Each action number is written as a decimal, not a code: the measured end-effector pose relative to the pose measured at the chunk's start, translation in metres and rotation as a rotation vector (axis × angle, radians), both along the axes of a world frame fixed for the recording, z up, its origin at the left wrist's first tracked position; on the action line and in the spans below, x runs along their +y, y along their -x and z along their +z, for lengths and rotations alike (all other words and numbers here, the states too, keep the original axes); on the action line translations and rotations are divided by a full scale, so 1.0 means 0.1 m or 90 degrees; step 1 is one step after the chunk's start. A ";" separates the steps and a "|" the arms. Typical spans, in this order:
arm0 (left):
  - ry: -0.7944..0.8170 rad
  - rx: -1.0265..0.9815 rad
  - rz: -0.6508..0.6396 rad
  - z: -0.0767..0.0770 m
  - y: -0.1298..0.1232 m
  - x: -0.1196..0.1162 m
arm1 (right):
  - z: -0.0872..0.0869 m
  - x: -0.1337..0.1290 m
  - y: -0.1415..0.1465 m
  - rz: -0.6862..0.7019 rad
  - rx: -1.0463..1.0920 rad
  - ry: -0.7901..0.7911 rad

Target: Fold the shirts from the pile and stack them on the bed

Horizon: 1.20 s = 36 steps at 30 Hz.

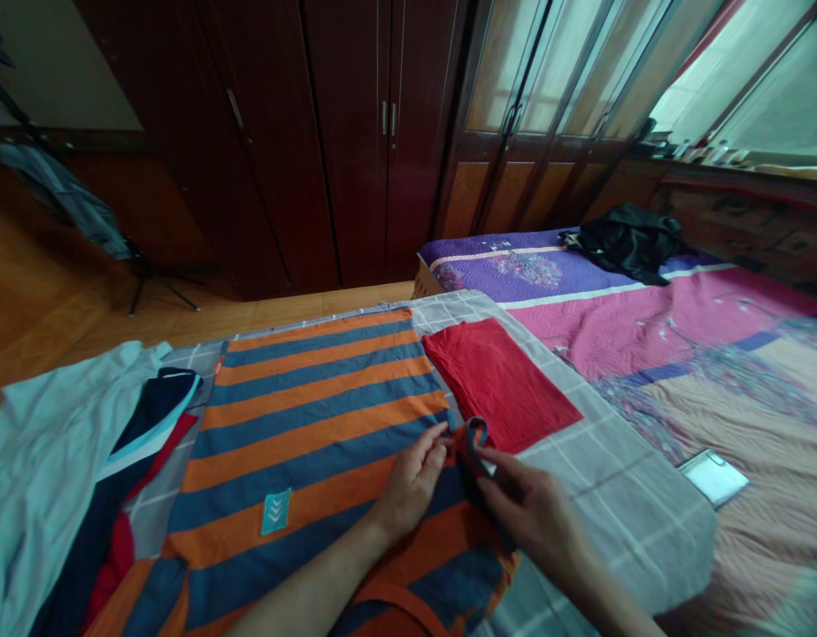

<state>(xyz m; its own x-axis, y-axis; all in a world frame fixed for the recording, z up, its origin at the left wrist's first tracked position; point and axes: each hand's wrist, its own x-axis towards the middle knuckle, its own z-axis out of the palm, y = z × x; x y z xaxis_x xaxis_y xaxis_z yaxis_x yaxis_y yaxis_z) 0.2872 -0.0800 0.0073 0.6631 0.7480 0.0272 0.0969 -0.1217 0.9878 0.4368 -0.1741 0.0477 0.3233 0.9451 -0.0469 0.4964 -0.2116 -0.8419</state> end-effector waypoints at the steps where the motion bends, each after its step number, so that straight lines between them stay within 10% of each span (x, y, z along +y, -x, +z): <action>1: 0.041 -0.019 0.030 0.00 0.01 0.04 | 0.02 -0.03 0.11 0.059 -0.107 -0.030; 4: 0.062 -0.029 0.071 0.02 0.05 0.15 | 0.00 -0.17 0.28 0.180 -0.286 -0.096; 15: -0.255 0.300 0.035 0.19 -0.14 0.24 | -0.40 -0.60 -0.08 0.186 -0.453 -0.095; 36: -0.247 0.379 0.053 0.12 -0.01 0.23 | -0.54 -0.67 -0.04 0.101 -0.505 -0.177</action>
<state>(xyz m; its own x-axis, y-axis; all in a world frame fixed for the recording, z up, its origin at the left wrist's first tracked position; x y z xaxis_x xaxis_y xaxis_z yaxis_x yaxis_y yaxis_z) 0.2877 -0.0571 0.0191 0.5889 0.8068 -0.0469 0.6303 -0.4222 0.6515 0.4411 -0.2410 -0.0061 0.0251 0.9259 0.3770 0.9672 0.0729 -0.2434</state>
